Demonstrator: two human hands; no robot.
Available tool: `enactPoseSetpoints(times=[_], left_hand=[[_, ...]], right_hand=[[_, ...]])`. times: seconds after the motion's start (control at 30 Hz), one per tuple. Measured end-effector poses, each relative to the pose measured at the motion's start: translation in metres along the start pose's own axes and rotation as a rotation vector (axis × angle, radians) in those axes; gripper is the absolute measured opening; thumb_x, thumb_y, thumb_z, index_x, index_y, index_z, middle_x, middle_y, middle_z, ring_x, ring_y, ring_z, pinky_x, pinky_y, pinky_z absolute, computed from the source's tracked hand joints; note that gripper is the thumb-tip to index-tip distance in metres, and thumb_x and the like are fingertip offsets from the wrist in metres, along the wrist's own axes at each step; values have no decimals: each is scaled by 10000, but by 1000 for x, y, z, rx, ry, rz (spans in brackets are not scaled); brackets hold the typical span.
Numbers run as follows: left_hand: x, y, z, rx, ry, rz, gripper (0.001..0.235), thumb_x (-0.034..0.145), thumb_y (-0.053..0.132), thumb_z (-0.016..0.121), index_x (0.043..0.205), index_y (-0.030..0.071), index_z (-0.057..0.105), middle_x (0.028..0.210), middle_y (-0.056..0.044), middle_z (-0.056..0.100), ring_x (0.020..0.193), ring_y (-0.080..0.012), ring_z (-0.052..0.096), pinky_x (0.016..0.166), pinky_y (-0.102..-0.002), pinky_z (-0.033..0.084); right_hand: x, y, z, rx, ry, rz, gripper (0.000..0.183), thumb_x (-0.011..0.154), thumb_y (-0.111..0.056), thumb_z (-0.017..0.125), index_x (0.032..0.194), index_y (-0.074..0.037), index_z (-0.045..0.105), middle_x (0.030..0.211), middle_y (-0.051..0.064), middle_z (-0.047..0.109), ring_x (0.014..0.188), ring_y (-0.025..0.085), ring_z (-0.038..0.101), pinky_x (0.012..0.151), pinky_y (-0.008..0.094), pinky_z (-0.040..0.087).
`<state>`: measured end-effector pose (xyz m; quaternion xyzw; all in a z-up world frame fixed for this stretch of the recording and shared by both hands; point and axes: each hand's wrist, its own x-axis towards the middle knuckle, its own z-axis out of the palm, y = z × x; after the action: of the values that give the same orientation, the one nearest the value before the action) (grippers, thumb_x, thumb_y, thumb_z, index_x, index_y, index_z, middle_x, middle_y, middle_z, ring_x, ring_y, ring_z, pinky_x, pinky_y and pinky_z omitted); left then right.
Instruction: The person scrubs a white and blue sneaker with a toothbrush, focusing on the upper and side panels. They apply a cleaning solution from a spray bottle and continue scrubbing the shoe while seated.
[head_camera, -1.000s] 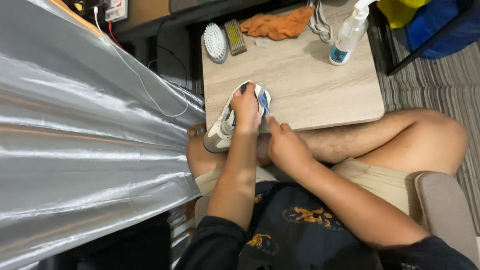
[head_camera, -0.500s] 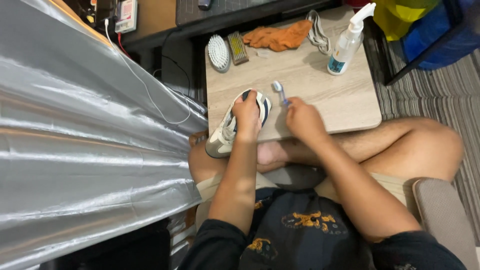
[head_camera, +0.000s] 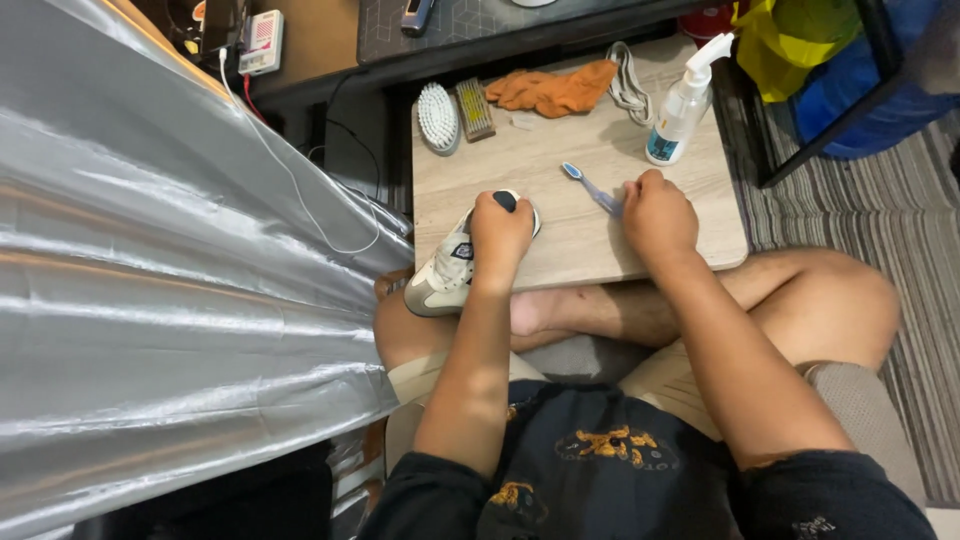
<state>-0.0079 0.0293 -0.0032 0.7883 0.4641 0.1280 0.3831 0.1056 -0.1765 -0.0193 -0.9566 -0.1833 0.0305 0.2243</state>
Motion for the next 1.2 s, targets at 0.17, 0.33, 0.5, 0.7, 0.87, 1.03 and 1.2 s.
enactPoseSetpoints(times=[0.17,0.33,0.5,0.7,0.87,1.03,1.2], left_hand=[[-68,50,-43,168,136,321,497,854,97,695,1291,-63,520,1206,-267,573,1159,-457,616,992,-507,521],[-61,38,-30,290,151,417,400,864,123,697,1212,-44,592,1087,-219,599,1068,-440,641,933,-506,537],[-44,34,-22,429,-56,262,329,912,283,644,976,-37,686,861,-226,696,899,-432,741,746,-517,607],[14,2,8,248,-251,116,472,894,411,535,970,-6,743,952,-241,745,1039,-460,708,867,-561,568],[-1,13,-16,66,-319,29,462,864,411,595,1027,4,743,1065,-232,740,1173,-415,660,963,-524,529],[2,5,-15,-46,-335,-33,445,851,433,630,1008,37,759,950,-154,759,1138,-338,689,946,-458,538],[11,-15,1,-76,-312,-43,381,832,428,644,951,93,780,945,-147,758,1098,-321,703,908,-425,541]], right_hand=[[-2,2,0,-141,-4,5,407,1122,-415,423,1070,-60,614,954,208,700,892,438,730,788,556,583],[-2,9,3,-203,49,-39,435,1144,-420,392,1074,-56,621,967,184,694,909,419,723,796,553,579],[3,20,11,-295,91,-139,480,1150,-479,382,983,-101,628,839,133,702,829,385,745,762,512,581],[12,22,5,-330,53,-132,489,1139,-474,371,960,-99,629,815,133,714,819,387,746,736,508,574],[17,24,2,-339,56,-56,546,1131,-511,381,996,-64,664,851,177,722,860,418,732,770,522,569],[13,20,-13,-272,38,-24,589,1123,-528,391,1020,-32,691,870,215,719,859,441,729,770,542,568],[21,27,-33,-189,176,82,497,1104,-517,503,997,-67,684,849,184,711,842,426,737,721,542,569]])
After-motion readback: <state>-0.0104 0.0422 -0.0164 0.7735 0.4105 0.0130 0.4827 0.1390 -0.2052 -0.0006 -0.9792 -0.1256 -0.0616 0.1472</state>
